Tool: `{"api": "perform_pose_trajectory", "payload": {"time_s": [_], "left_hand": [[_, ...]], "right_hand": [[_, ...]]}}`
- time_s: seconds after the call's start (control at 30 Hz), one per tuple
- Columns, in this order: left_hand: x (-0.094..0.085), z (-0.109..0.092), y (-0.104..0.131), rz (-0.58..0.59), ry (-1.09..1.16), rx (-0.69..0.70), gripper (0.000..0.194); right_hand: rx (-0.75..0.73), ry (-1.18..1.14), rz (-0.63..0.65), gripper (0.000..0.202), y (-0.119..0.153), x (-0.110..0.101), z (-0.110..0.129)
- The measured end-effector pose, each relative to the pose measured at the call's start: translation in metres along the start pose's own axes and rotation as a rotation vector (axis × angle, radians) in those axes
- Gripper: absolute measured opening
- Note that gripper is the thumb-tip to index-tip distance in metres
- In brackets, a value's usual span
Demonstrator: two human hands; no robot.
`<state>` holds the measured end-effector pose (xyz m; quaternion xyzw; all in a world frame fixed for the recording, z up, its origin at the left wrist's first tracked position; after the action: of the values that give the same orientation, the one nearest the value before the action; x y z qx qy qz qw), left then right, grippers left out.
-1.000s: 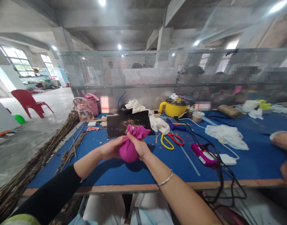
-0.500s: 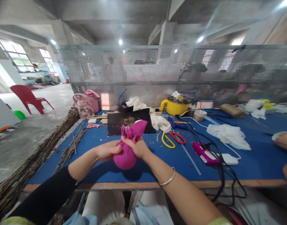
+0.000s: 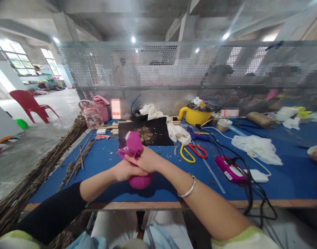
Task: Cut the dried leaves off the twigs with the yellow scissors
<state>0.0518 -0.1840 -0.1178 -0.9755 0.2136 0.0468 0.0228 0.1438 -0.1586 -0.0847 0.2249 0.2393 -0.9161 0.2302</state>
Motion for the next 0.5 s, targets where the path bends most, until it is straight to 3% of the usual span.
{"api": "perform_pose_trajectory", "payload": {"time_s": [0.1,0.2,0.27,0.33,0.43,0.5], "left_hand": [[-0.002,-0.001,-0.013,-0.129,0.122,0.032,0.027],[-0.012,0.005,-0.026,-0.267,0.213,0.011,0.031],[-0.023,0.011,-0.033,-0.353,0.179,0.002,0.030],[-0.031,0.016,-0.040,-0.377,0.058,0.024,0.025],[-0.036,0.020,-0.046,-0.282,-0.057,0.046,0.020],[-0.034,0.026,-0.044,-0.238,-0.004,-0.009,0.026]], "right_hand": [[0.133,-0.213,0.130,0.033,-0.014,-0.005,-0.005],[0.292,-0.517,0.139,0.050,-0.019,-0.010,-0.023],[0.310,-0.581,0.096,0.052,-0.018,-0.012,-0.035],[0.280,-0.507,0.005,0.051,-0.018,-0.014,-0.044],[0.163,-0.249,-0.180,0.049,-0.019,-0.015,-0.043],[0.008,-0.047,-0.193,0.047,-0.014,-0.008,-0.032]]}}
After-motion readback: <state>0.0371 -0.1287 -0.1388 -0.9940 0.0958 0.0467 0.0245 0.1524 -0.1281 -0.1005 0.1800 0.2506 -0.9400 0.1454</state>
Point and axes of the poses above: each hand's wrist, its own y-axis away from the middle knuckle, its own x-axis out of the palm, z = x × y, the point moved 3 cm from there along -y, towards the middle knuckle, and after that the axes turned 6 degrees about -z, right-handed, at the moved point
